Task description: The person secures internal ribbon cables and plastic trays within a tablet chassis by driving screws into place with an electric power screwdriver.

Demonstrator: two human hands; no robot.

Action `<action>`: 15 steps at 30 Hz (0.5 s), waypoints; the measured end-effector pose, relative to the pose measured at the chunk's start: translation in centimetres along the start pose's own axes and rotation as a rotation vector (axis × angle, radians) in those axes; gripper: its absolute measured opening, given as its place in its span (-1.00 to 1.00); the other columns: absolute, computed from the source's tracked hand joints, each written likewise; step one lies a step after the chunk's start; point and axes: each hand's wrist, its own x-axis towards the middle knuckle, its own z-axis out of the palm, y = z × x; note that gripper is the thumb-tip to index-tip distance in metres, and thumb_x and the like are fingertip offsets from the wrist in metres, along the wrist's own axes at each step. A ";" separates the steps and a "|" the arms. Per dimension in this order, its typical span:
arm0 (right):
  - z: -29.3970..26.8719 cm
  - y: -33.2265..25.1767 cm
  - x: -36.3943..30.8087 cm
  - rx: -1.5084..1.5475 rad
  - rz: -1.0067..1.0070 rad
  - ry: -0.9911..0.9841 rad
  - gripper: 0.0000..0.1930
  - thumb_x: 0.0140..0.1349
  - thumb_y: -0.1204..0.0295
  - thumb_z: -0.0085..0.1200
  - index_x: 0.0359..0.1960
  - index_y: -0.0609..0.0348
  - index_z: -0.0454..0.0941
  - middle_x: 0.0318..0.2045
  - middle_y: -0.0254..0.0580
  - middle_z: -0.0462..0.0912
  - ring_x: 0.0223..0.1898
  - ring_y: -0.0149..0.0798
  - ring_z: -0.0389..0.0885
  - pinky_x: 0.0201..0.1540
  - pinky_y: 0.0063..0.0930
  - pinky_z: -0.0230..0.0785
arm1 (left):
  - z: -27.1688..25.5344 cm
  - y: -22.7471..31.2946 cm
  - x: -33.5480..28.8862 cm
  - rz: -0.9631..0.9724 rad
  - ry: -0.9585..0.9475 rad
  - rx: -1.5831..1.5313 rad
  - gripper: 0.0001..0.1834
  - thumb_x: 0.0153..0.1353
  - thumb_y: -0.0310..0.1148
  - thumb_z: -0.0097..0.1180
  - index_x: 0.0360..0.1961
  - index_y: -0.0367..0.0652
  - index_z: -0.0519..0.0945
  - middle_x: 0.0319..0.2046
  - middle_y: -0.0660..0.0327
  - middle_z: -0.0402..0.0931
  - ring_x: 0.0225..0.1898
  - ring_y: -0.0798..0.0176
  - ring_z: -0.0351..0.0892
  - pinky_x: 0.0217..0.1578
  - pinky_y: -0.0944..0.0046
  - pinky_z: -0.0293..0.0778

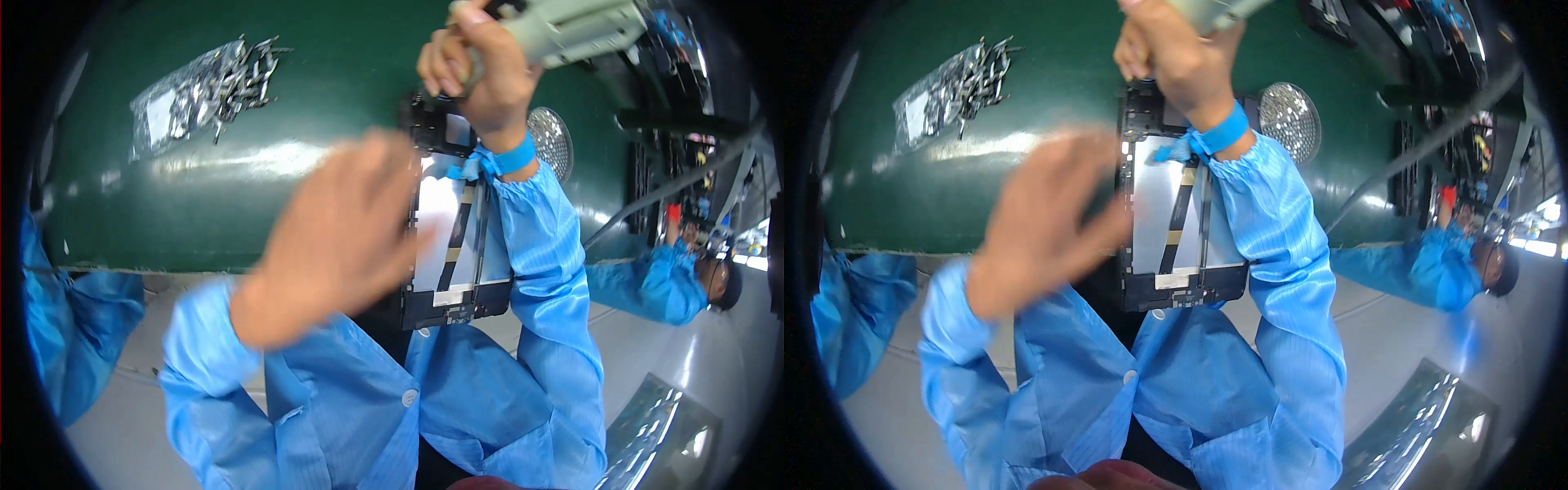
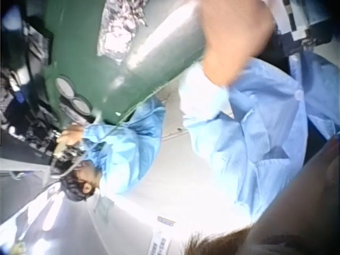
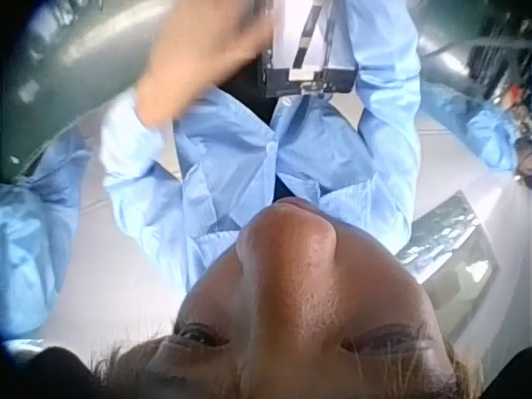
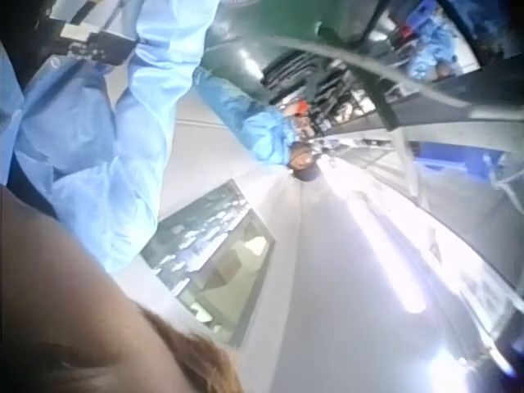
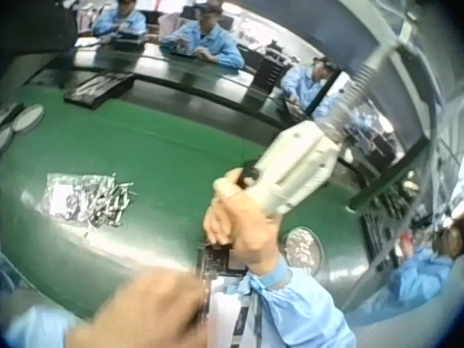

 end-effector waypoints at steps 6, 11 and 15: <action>0.6 -2.1 -0.1 0.042 -0.054 -0.032 -0.93 0.33 0.53 0.07 -0.22 0.27 0.50 -0.72 -0.33 0.42 -0.79 -0.47 0.33 -0.70 -0.56 0.23 | 4.5 5.1 -8.3 0.115 -0.213 0.257 -0.14 -0.03 0.15 0.35 0.27 -0.02 0.44 0.38 -0.04 0.19 0.31 -0.55 0.15 0.17 -0.58 0.14; -2.1 -4.9 -0.7 0.028 -0.143 0.136 -0.90 0.31 0.53 0.08 -0.20 0.28 0.51 -0.74 -0.34 0.40 -0.80 -0.46 0.33 -0.72 -0.54 0.23 | 3.3 4.0 -6.0 0.042 -0.273 0.210 -0.15 -0.02 -0.05 0.42 0.29 -0.15 0.41 0.36 -0.16 0.19 0.28 -0.53 0.21 0.22 -0.33 0.27; -6.4 -7.0 -1.7 -0.002 -0.162 0.361 -0.90 0.31 0.50 0.07 -0.21 0.26 0.52 -0.78 -0.35 0.33 -0.84 -0.42 0.28 -0.76 -0.51 0.18 | 1.3 -0.6 -0.3 -0.020 -0.196 0.228 -0.27 0.10 -0.25 0.35 0.28 -0.27 0.39 0.34 -0.20 0.20 0.31 -0.45 0.22 0.26 -0.14 0.30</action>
